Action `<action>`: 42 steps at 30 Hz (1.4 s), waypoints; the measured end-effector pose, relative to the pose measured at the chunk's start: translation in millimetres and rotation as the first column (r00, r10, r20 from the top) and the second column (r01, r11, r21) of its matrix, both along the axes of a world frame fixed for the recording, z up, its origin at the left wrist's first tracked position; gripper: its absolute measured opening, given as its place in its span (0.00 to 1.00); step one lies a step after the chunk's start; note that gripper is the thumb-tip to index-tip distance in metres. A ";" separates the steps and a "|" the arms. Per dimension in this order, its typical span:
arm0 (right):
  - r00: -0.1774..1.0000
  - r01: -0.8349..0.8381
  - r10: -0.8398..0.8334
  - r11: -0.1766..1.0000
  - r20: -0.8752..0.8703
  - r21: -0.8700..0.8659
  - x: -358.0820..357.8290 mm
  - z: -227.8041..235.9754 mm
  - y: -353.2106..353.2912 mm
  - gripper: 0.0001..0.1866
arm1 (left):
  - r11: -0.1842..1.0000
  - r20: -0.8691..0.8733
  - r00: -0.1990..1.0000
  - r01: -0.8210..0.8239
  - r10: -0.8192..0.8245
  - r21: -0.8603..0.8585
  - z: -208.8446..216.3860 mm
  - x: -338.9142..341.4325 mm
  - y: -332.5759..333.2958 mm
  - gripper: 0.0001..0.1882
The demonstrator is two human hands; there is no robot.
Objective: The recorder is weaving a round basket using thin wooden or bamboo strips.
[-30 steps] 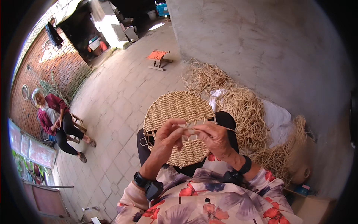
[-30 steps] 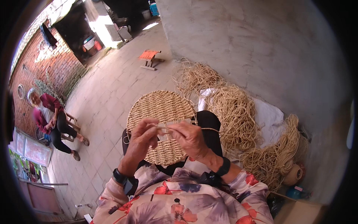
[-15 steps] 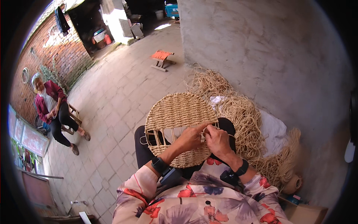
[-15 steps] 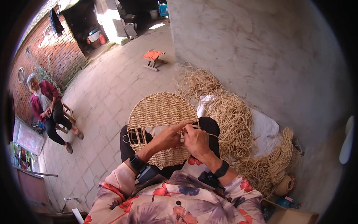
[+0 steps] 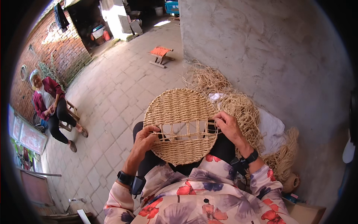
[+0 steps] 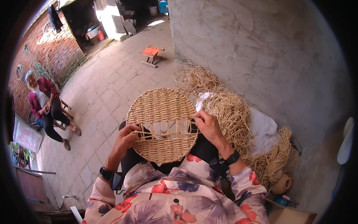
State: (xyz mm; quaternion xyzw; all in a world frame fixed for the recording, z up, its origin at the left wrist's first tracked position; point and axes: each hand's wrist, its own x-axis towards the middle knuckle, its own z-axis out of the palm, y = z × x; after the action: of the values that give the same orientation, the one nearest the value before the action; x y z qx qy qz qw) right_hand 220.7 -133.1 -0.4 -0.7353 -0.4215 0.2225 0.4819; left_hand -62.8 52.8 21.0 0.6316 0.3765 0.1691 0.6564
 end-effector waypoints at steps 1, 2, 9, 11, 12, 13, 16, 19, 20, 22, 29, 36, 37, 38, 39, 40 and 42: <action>0.998 0.009 -0.014 0.997 0.065 0.073 -4.1 0.7 -2.8 0.06 | 0.999 0.079 0.996 0.035 -0.037 0.022 -1.8 -4.7 2.0 0.11; 0.991 0.013 -0.031 0.990 0.129 0.143 -9.6 1.0 -5.3 0.05 | 0.997 0.058 0.998 0.030 -0.034 0.074 -3.9 -7.9 2.4 0.11; 0.867 -0.163 0.088 0.980 0.491 0.111 -36.4 3.6 -9.9 0.09 | 0.998 0.177 0.982 0.069 -0.071 0.013 -6.0 -11.2 1.5 0.14; 0.826 -0.205 0.110 0.972 0.553 0.112 -35.5 6.0 -12.3 0.08 | 0.998 0.176 0.982 0.066 -0.064 -0.004 -5.9 -10.6 0.9 0.14; 0.797 -0.211 0.115 0.973 0.593 0.096 -35.0 6.7 -13.4 0.08 | 0.999 0.168 0.985 0.030 -0.032 0.015 -6.3 -9.8 0.6 0.13; 0.791 -0.228 0.127 0.969 0.599 0.095 -34.9 6.4 -14.4 0.08 | 0.999 0.159 0.987 0.023 -0.027 0.028 -7.0 -9.0 0.2 0.13; 0.612 -0.191 0.117 0.982 0.782 0.003 -38.0 3.4 -16.7 0.06 | 0.994 0.125 0.992 0.020 -0.034 0.109 -8.8 -6.9 -0.5 0.12; 0.473 -0.209 0.093 0.978 0.876 0.009 -40.8 3.3 -14.8 0.07 | 0.937 0.021 0.978 0.194 -0.209 0.290 -9.2 -3.4 -5.3 0.13; 0.448 -0.238 0.103 0.971 0.888 0.008 -38.9 6.0 -12.8 0.07 | 0.850 -0.135 0.973 0.231 -0.190 0.473 -8.8 -1.6 -8.4 0.13; 0.426 -0.265 0.111 0.964 0.898 0.006 -32.6 14.4 -8.3 0.07 | 0.815 -0.268 0.945 0.302 -0.188 0.494 -7.3 2.3 -16.4 0.12; 0.462 -0.011 -0.183 0.977 0.868 0.212 14.5 30.9 30.9 0.07 | 0.678 -0.093 0.745 0.645 -0.660 0.353 2.9 1.1 -26.5 0.11; 0.839 -0.085 -0.050 0.972 0.543 0.220 -22.4 7.0 -18.3 0.07 | 0.760 0.535 0.794 0.151 0.288 -0.632 -23.2 -9.0 12.0 0.11; 0.793 -0.154 0.002 0.968 0.610 0.198 -30.7 6.0 -20.2 0.06 | 0.767 0.547 0.781 0.141 0.302 -0.625 -25.1 -10.9 12.7 0.11; 0.786 -0.168 0.001 0.963 0.619 0.212 -38.0 5.7 -21.6 0.06 | 0.813 0.509 0.823 0.104 0.254 -0.573 -25.3 -13.1 11.7 0.11; 0.730 -0.171 0.074 0.982 0.680 0.077 -44.5 5.5 -22.4 0.06 | 0.854 0.477 0.852 0.073 0.216 -0.516 -24.0 -15.7 10.3 0.11; 0.670 -0.164 0.155 0.985 0.726 -0.058 -48.9 5.5 -22.4 0.08 | 0.857 0.466 0.859 0.067 0.211 -0.512 -21.8 -18.0 8.3 0.11; 0.699 -0.193 0.174 0.980 0.694 -0.051 -50.7 5.7 -22.1 0.09 | 0.958 0.331 0.942 0.050 0.049 -0.283 -16.7 -21.8 3.6 0.12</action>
State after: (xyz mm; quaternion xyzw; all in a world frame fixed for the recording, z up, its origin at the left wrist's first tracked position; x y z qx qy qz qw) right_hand 170.1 -155.2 5.3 -0.7128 -0.6453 -0.0285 0.2734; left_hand -84.6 56.3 4.3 0.4918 0.2801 0.2171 0.7953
